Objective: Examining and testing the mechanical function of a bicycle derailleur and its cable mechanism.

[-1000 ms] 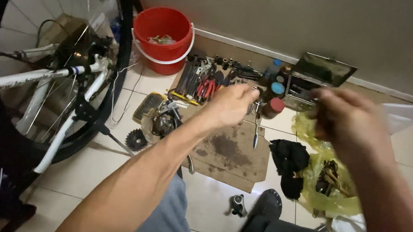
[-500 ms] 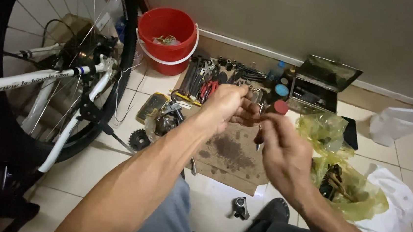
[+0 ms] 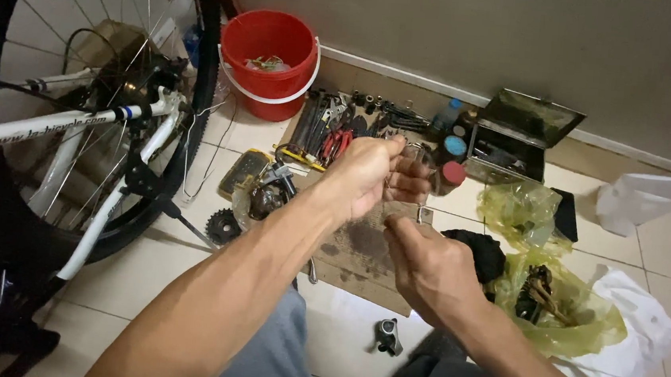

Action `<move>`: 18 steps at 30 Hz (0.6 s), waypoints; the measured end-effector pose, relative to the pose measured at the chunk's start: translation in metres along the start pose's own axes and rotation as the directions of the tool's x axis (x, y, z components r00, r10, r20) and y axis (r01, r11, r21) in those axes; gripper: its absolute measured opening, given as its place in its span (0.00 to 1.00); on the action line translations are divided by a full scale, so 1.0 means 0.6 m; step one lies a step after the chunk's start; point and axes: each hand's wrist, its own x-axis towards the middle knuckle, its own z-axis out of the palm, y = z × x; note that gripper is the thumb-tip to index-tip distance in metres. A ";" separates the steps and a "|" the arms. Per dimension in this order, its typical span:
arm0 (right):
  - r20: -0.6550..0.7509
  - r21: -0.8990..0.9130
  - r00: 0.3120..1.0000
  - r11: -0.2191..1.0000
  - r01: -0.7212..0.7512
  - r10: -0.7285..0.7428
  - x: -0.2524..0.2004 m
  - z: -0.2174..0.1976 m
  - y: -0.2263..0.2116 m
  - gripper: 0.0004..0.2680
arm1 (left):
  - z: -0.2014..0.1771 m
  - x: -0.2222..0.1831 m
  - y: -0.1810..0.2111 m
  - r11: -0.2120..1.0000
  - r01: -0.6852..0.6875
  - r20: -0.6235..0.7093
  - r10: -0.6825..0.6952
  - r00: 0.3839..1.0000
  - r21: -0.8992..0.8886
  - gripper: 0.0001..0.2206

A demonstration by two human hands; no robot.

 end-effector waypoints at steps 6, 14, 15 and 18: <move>0.024 0.195 0.999 0.980 -0.034 0.030 0.012 -0.011 0.010 0.04 | -0.035 0.049 -0.011 1.000 0.015 -0.061 -0.015 0.998 -0.004 0.11; 0.239 0.793 0.808 0.372 -0.482 0.538 0.051 -0.094 0.011 0.12 | -0.024 -0.008 0.023 0.999 -0.028 0.119 0.032 0.992 -0.039 0.09; 0.240 0.823 0.821 0.340 -0.455 0.518 0.058 -0.107 -0.004 0.10 | -0.021 -0.012 0.021 0.999 -0.027 0.141 0.033 0.989 -0.043 0.09; 0.163 0.702 0.853 0.550 -0.453 0.495 0.051 -0.101 0.034 0.04 | -0.010 -0.017 0.017 0.999 -0.015 0.208 0.020 0.978 -0.029 0.08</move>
